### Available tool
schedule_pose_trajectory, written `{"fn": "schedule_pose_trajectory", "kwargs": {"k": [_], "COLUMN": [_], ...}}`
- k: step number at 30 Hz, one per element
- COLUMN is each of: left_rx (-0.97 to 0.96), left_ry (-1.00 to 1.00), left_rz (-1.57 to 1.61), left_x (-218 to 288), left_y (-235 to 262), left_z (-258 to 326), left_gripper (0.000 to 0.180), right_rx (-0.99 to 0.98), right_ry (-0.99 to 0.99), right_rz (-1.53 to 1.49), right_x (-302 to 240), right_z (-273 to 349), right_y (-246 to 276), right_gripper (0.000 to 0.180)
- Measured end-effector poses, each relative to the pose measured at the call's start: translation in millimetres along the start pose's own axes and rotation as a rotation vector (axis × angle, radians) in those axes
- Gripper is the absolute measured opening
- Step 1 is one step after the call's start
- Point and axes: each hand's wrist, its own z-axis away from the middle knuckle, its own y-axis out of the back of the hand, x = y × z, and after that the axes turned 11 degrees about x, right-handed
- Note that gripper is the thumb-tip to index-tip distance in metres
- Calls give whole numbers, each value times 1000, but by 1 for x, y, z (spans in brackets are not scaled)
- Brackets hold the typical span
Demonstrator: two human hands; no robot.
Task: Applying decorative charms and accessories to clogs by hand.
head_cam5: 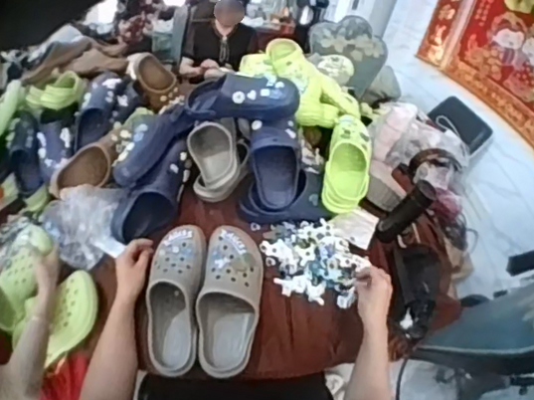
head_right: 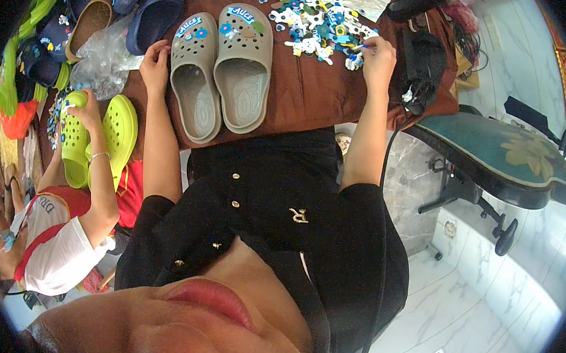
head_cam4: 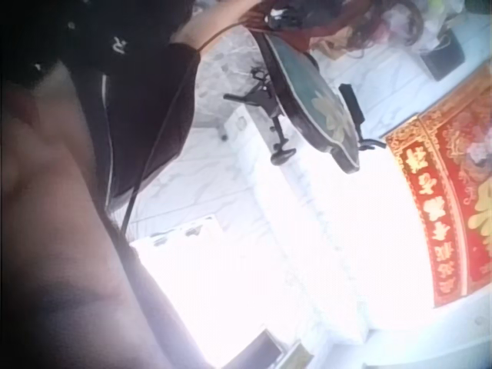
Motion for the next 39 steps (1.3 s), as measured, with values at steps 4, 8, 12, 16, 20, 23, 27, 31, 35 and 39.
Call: {"fn": "schedule_pose_trajectory", "kwargs": {"k": [4, 8, 12, 16, 20, 23, 27, 31, 35, 39], "left_rx": [15, 0, -1, 2, -1, -8, 22, -29, -24, 0], "left_ry": [-41, -11, -4, -36, -35, -5, -76, 7, 12, -30], "left_rz": [-3, -11, -21, -48, -35, -23, -60, -24, -17, -49], "left_x": [1, 3, 2, 3, 2, 4, 4, -3, 3, 3], "left_y": [-2, 0, 1, 1, 2, 1, 0, 3, 2, 2], "left_z": [-1, 0, -1, -1, 0, 0, 0, -2, -1, -1], "left_gripper": [18, 19, 19, 19, 19, 18, 18, 20, 19, 18], "right_rx": [124, 160, 104, 99, 31, 73, 347, 449, 413, 254], "right_ry": [-212, -366, -506, -470, -461, -467, -393, -379, -350, -274], "right_rz": [-244, -637, -853, -902, -965, -897, -675, -666, -649, -221], "right_x": [3, -5, -7, -10, -18, -17, 1, 13, 24, 25], "right_z": [-2, -3, 0, 4, 7, 9, 7, 3, 4, 4], "right_y": [5, 12, 15, 10, 9, 8, 17, 35, 38, 31], "right_gripper": [14, 17, 22, 25, 28, 29, 31, 28, 26, 29]}}
